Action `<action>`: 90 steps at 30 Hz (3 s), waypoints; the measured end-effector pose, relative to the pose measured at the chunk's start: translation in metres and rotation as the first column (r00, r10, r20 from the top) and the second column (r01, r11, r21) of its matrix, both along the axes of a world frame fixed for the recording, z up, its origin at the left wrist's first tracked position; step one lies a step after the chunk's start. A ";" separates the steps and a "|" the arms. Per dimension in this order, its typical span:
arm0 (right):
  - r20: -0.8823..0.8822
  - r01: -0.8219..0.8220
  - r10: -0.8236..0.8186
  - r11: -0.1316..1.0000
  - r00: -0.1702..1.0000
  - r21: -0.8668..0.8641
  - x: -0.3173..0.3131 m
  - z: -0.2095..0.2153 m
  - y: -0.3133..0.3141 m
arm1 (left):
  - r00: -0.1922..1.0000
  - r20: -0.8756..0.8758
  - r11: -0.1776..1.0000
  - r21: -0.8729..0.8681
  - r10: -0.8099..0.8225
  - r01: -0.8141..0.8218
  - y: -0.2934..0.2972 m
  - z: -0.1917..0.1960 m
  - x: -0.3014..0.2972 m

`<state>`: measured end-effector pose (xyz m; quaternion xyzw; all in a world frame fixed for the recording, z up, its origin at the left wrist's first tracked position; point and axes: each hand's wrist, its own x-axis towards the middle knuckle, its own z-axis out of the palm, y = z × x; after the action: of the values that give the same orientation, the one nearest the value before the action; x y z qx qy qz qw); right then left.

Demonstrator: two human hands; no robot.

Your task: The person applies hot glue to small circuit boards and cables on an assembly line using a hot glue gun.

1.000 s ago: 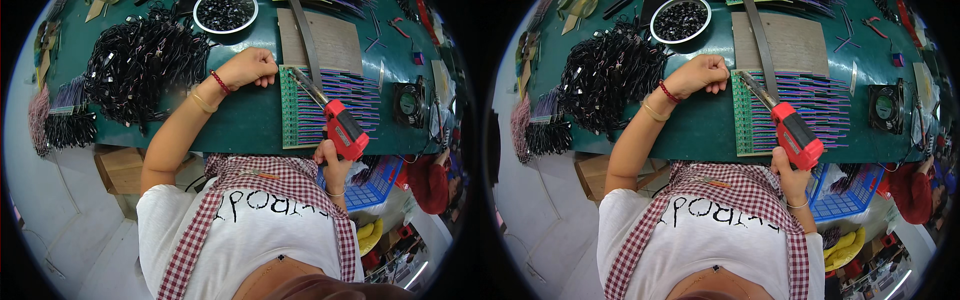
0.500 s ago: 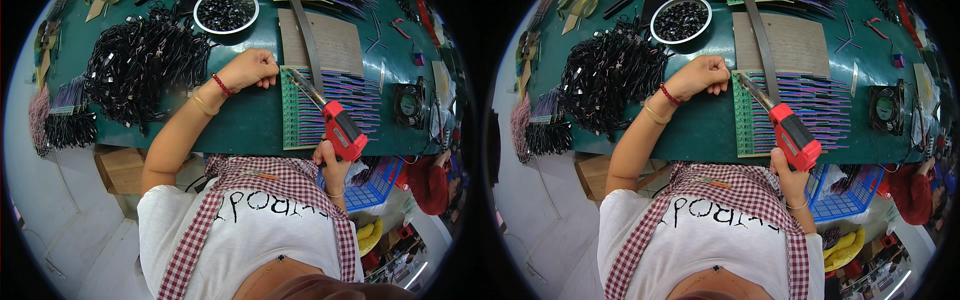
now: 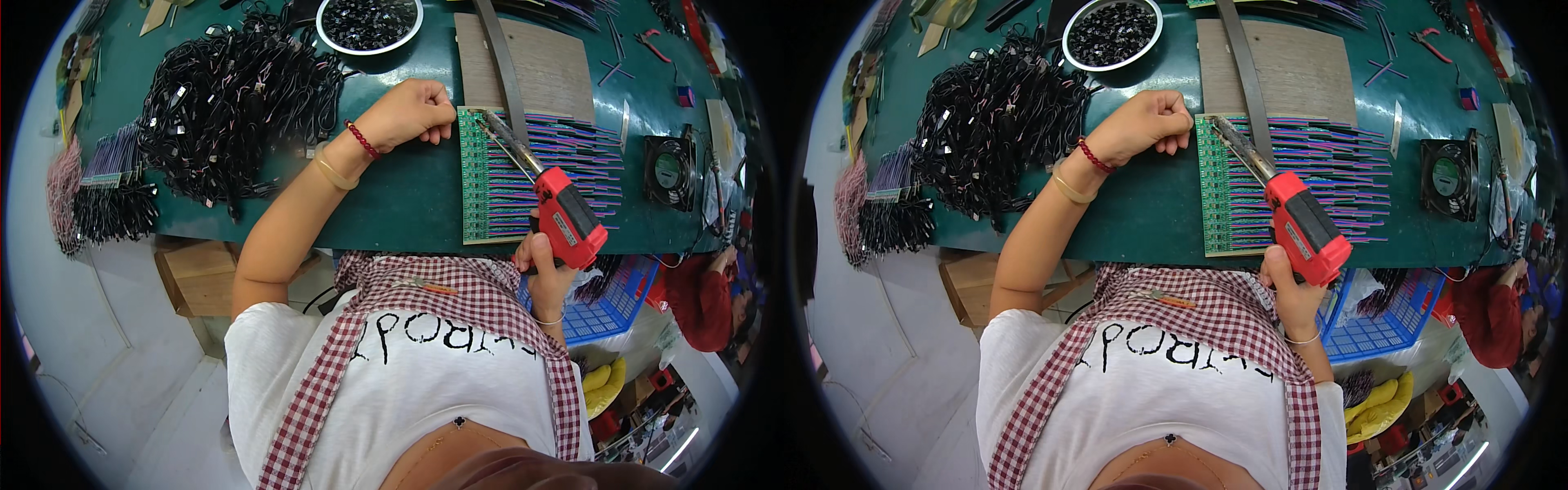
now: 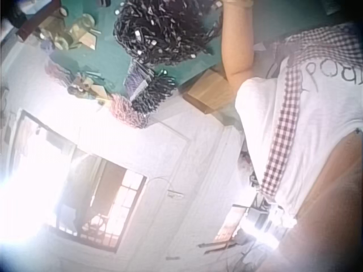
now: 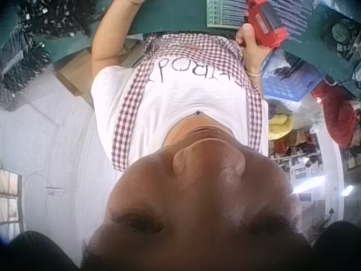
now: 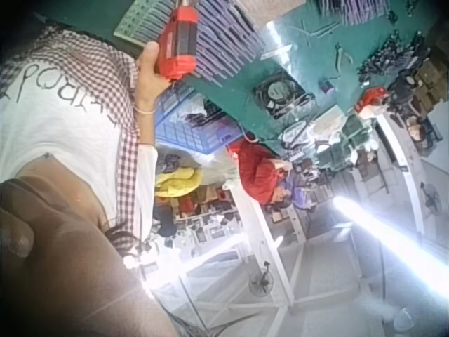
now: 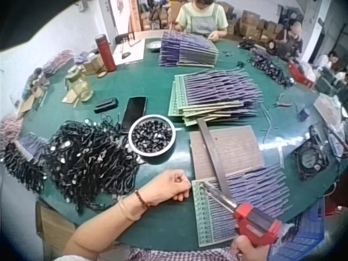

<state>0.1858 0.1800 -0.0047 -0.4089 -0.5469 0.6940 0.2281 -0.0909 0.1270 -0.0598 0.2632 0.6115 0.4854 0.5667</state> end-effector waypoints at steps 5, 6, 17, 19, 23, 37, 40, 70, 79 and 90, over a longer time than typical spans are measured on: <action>0.013 -0.040 0.039 0.999 0.999 0.019 0.003 -0.004 0.002 | 1.000 0.008 1.000 0.004 0.002 -0.002 0.001 0.000 0.001; 0.004 -0.045 0.045 0.999 0.999 0.024 0.004 -0.004 0.002 | 1.000 0.004 1.000 0.001 0.003 -0.003 0.001 0.001 0.001; -0.014 -0.018 0.019 0.999 1.000 0.042 0.001 0.003 0.005 | 0.999 -0.019 0.999 -0.018 -0.028 0.028 -0.008 0.025 -0.007; -0.034 -0.005 0.006 0.999 0.999 0.043 0.001 0.003 0.007 | 0.999 -0.039 0.999 -0.003 0.036 -0.036 -0.012 0.030 -0.013; -0.088 0.003 0.000 1.000 0.996 0.031 -0.003 0.006 0.012 | 0.963 0.044 0.962 0.052 0.267 -0.269 -0.026 0.027 -0.017; -0.225 0.025 -0.027 1.000 0.974 -0.012 -0.007 0.011 0.018 | 0.228 -0.973 0.999 0.022 0.031 -0.044 -0.057 0.016 0.026; -0.237 0.019 -0.024 1.000 0.971 -0.021 -0.014 0.018 0.014 | 0.730 -0.677 0.996 0.067 0.094 -0.065 -0.053 0.040 0.035; 0.042 -0.266 0.263 0.938 0.964 0.223 -0.027 0.019 0.004 | 0.721 -0.659 0.883 0.446 0.214 0.145 -0.042 0.072 0.103; 0.109 -0.231 0.214 0.955 0.971 0.185 -0.035 0.019 0.001 | 0.930 -0.332 0.959 0.171 -0.159 0.225 -0.032 0.063 0.072; 0.072 -0.051 0.043 0.992 0.996 0.118 0.016 -0.006 0.014 | 0.987 0.029 0.982 -0.102 -0.159 0.161 0.000 0.016 -0.002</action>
<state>0.2021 0.1938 -0.0106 -0.4051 -0.6048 0.6505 0.2167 -0.0928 0.1273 -0.0443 0.2767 0.6070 0.4085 0.6231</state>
